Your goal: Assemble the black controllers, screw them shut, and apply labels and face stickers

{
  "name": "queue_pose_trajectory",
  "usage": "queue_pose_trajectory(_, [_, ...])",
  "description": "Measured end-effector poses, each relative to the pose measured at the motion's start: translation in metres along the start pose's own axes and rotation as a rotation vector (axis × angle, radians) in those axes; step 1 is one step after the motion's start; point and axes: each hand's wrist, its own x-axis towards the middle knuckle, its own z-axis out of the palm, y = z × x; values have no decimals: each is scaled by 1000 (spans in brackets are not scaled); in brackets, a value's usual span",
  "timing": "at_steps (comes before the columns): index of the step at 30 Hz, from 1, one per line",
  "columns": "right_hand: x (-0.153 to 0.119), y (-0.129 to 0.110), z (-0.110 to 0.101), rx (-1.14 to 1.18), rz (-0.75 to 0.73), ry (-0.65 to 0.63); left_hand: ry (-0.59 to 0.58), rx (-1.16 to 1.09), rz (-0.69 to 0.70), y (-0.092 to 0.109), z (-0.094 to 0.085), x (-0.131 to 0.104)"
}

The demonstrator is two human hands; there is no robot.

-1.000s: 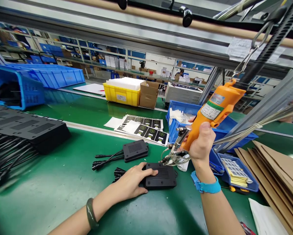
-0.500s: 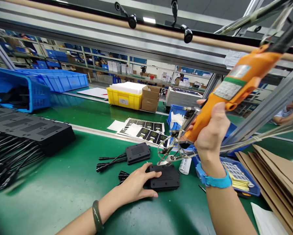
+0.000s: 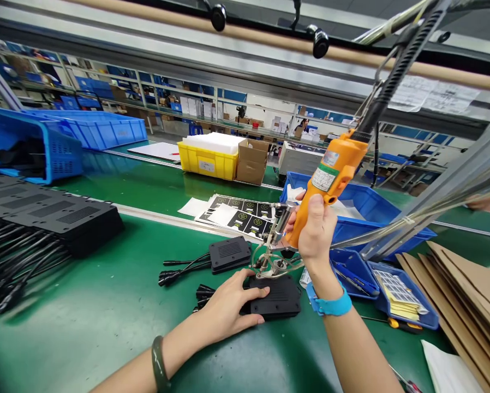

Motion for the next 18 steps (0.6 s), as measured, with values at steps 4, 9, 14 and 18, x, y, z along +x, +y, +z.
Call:
queue_pose_trajectory(4, [-5,5,3,-14,-13,-12,8,18,10,-1,2,1])
queue_pose_trajectory(9, [-12,1,1,-8,-84,37,24,57,5,-3,4,0])
queue_pose_trajectory(14, [-1,-40,-10,17,-194,182,20,74,13,0,0,-1])
queue_pose_trajectory(18, [7,-77,-18,-16,-251,192,27,79,10,0,2,0])
